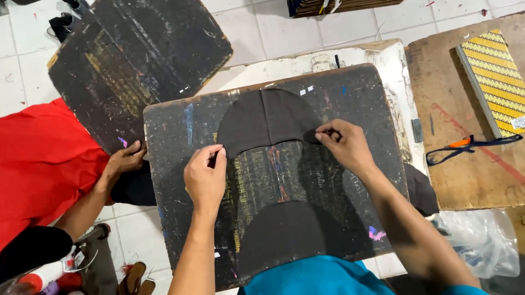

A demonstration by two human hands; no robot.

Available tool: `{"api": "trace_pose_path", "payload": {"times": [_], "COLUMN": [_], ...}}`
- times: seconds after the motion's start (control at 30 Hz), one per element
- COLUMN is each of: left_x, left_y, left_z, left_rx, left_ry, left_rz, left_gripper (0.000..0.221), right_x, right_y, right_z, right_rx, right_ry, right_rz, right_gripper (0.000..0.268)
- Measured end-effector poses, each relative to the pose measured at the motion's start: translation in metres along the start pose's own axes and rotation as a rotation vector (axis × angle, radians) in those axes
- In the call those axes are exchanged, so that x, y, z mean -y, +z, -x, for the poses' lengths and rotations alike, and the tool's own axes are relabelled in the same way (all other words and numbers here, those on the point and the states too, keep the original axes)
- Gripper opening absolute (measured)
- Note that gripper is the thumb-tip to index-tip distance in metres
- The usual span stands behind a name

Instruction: Preparing fabric panels for printing by applying adhesive to a board and aligning the fabric pieces.

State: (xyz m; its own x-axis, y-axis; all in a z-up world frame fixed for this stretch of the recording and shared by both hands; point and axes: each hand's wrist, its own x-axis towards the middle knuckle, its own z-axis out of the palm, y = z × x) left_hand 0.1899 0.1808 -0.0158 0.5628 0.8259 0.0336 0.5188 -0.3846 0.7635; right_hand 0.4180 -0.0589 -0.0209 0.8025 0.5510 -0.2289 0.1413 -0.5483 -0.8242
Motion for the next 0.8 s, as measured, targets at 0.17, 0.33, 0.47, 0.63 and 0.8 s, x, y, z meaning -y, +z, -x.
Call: {"api": "trace_pose_path", "payload": {"times": [0.17,0.33,0.47,0.63,0.8], "left_x": [0.000,-0.002,-0.004,0.000,0.004], "left_y": [-0.002,-0.002,-0.005,-0.005,-0.004], "left_z": [0.002,0.003,0.004,0.005,0.006], "left_rx": [0.027,0.038,0.073,0.089,0.086], "left_ry": [-0.027,-0.003,-0.009,-0.044,-0.019], "left_rz": [0.038,-0.017,-0.002,0.016,0.007], "left_gripper": [0.011,0.009,0.010,0.011,0.009], "right_x": [0.001,-0.002,0.010,0.004,-0.003], "right_y": [0.000,0.000,-0.002,-0.003,-0.002], "right_z": [0.003,0.003,0.007,0.006,0.003], "right_rx": [-0.005,0.000,0.006,0.021,0.030], "right_ry": [-0.013,-0.044,-0.064,-0.063,-0.057], "right_rz": [0.027,0.064,0.059,0.054,0.082], "right_gripper": [0.014,0.014,0.014,0.014,0.015]}}
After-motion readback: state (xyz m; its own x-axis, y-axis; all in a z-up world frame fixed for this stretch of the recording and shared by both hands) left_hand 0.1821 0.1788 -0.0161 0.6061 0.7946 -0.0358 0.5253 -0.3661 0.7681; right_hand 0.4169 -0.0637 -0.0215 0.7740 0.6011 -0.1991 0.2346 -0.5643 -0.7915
